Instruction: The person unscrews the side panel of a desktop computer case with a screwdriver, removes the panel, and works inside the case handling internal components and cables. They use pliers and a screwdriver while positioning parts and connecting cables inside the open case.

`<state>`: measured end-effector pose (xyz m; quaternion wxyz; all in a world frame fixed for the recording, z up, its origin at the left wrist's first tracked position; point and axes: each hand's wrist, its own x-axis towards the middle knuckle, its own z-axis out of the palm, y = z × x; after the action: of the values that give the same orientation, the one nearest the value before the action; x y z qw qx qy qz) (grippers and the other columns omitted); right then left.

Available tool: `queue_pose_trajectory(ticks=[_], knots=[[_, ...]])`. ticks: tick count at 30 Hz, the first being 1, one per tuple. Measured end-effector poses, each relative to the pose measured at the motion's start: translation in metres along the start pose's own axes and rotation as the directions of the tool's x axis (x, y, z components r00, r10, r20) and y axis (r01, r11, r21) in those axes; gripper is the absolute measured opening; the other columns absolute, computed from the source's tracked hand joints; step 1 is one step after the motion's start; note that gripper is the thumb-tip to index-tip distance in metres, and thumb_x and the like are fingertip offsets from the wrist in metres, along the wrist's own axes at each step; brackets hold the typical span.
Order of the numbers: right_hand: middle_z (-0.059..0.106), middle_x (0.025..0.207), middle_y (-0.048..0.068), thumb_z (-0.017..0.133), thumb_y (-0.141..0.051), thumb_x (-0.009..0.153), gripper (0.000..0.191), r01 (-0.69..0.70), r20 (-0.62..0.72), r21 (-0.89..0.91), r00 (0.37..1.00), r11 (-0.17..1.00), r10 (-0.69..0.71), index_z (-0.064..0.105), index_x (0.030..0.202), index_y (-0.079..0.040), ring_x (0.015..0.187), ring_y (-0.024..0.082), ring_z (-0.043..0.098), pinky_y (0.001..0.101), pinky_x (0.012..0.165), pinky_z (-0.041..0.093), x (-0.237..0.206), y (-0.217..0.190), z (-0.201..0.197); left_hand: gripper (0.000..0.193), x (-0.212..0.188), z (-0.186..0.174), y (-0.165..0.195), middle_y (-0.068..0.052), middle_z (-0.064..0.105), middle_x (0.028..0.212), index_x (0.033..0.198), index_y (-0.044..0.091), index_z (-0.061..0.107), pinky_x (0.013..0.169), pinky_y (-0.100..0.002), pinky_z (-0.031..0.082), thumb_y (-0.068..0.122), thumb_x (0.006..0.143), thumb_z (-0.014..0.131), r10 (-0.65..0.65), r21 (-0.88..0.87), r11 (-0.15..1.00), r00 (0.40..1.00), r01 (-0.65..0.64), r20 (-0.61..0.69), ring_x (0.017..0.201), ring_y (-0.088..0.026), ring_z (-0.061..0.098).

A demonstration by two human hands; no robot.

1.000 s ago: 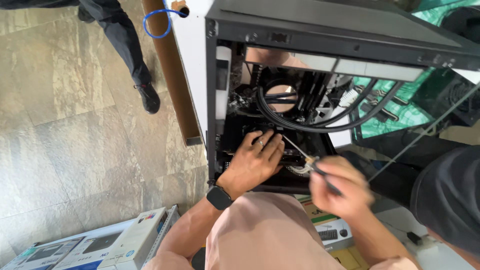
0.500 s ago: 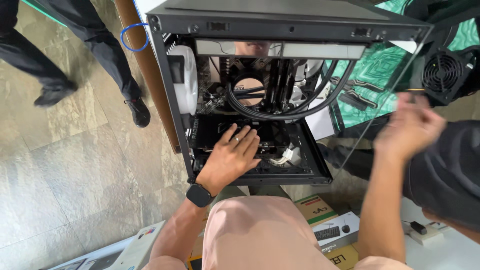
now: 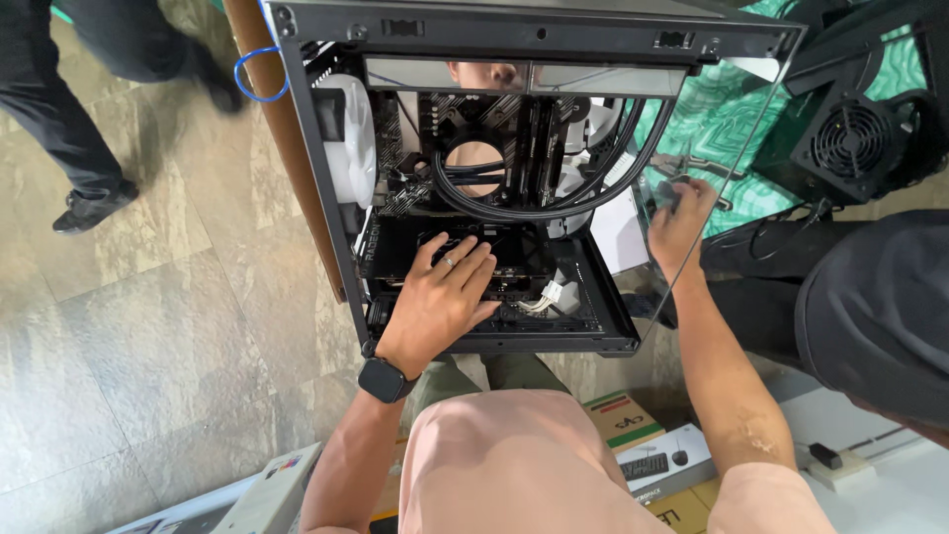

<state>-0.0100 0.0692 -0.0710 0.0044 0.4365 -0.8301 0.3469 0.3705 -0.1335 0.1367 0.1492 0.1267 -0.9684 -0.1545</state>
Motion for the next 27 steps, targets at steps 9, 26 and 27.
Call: queue_pose_trajectory(ticks=[9, 26, 27], knots=[[0.039, 0.144, 0.029, 0.057, 0.015, 0.086, 0.058, 0.037, 0.008, 0.017, 0.999, 0.999, -0.037, 0.052, 0.142, 0.002, 0.131, 0.047, 0.048, 0.0466, 0.108, 0.046, -0.011, -0.036, 0.025, 0.056, 0.001, 0.002, 0.009, -0.012, 0.067, 0.132, 0.122, 0.001, 0.068, 0.116, -0.052, 0.036, 0.031, 0.077, 0.083, -0.068, 0.007, 0.998, 0.998, 0.068, 0.001, 0.13, -0.027, 0.059], [0.053, 0.128, 0.019, 0.087, -0.002, 0.077, 0.051, 0.057, 0.041, 0.14, 0.997, 0.988, -0.063, 0.064, 0.122, -0.007, 0.103, 0.035, 0.065, 0.0425, 0.088, 0.054, -0.044, -0.081, -0.024, 0.06, 0.02, -0.009, 0.049, -0.009, 0.062, 0.134, 0.133, 0.01, 0.062, 0.114, -0.056, 0.034, 0.02, 0.077, 0.081, -0.075, 0.089, 0.994, 0.993, 0.067, 0.096, 0.129, -0.028, 0.055], [0.054, 0.127, 0.02, 0.086, -0.002, 0.074, 0.049, 0.003, 0.079, 0.104, 0.997, 0.995, -0.011, 0.067, 0.119, -0.008, 0.104, 0.037, 0.065, 0.0428, 0.086, 0.055, -0.055, -0.077, -0.019, 0.06, 0.021, -0.009, 0.053, -0.009, 0.062, 0.135, 0.133, 0.01, 0.061, 0.114, -0.056, 0.034, 0.02, 0.078, 0.081, -0.094, 0.092, 0.992, 0.99, 0.085, 0.107, 0.13, -0.028, 0.055]])
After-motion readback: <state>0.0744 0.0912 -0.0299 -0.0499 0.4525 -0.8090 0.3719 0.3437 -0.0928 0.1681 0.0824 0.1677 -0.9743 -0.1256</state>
